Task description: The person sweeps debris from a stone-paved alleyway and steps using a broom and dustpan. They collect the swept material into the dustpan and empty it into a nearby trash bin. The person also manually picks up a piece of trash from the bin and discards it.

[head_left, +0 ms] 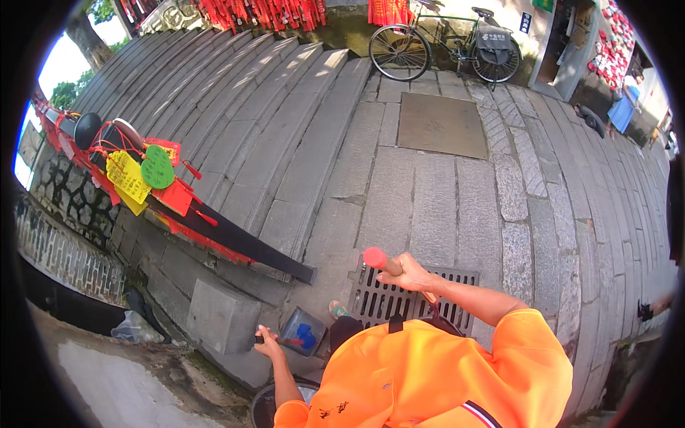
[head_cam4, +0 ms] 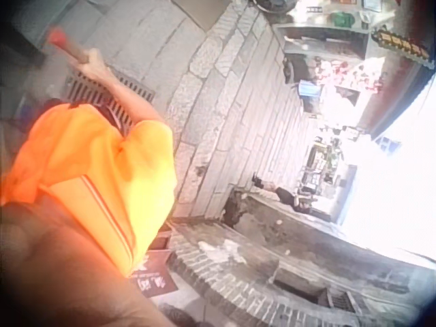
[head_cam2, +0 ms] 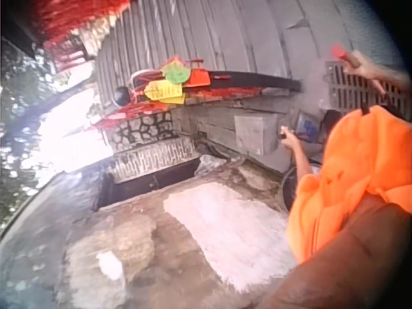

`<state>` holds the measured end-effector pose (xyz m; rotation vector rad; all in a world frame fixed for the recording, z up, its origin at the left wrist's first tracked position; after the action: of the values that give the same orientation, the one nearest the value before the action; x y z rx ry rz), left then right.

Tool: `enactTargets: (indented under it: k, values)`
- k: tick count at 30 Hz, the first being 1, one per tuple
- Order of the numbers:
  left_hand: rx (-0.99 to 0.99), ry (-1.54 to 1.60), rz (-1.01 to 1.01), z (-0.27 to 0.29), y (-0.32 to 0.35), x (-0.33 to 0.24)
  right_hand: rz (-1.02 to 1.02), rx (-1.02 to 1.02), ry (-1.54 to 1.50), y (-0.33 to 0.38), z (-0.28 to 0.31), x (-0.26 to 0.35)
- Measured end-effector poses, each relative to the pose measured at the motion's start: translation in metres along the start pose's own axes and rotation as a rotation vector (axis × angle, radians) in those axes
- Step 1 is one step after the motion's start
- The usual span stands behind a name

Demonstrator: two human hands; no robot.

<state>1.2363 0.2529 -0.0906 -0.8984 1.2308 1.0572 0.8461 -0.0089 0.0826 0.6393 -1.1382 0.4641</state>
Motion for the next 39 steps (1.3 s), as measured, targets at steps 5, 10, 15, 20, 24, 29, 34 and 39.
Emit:
enactTargets:
  k: [5, 10, 15, 20, 24, 29, 34, 39]
  values:
    - [0.18, -0.012, 0.029, -0.097, 0.014, -0.007, 0.075, -0.419, 0.089, 0.057, 0.097, -0.081]
    - [0.366, 0.029, 0.076, -0.198, 0.015, 0.011, -0.028, -0.678, 0.061, 0.091, 0.142, -0.121]
    - [0.604, -0.03, 0.121, -0.32, 0.016, 0.021, -0.138, -0.843, 0.171, 0.107, 0.152, -0.165]
    - [0.804, -0.01, 0.204, -0.417, 0.025, 0.031, -0.308, -0.95, 0.187, 0.108, 0.16, -0.142]
    - [0.979, -0.044, 0.244, -0.485, 0.041, 0.031, -0.38, -1.156, 0.107, 0.13, 0.145, -0.149]
    - [1.213, -0.092, 0.199, -0.541, 0.064, 0.029, -0.45, -1.489, -0.078, 0.164, 0.125, -0.156]
    - [1.313, -0.173, 0.158, -0.587, 0.079, 0.028, -0.59, -1.637, -0.131, 0.177, 0.106, -0.156]
    - [1.232, -0.222, 0.231, -0.608, 0.073, 0.048, -0.544, -1.628, 0.168, 0.179, 0.09, -0.143]
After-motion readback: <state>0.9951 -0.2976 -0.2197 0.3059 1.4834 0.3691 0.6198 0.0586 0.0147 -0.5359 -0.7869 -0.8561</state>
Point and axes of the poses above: each hand's wrist, its own y-axis away from the middle knuckle, its own z-axis out of the back of the hand, x = y × z, the point moved 5 cm from there along -y, towards the middle knuckle, and after that the axes turned 2 degrees about x, right-handed, at the moved point
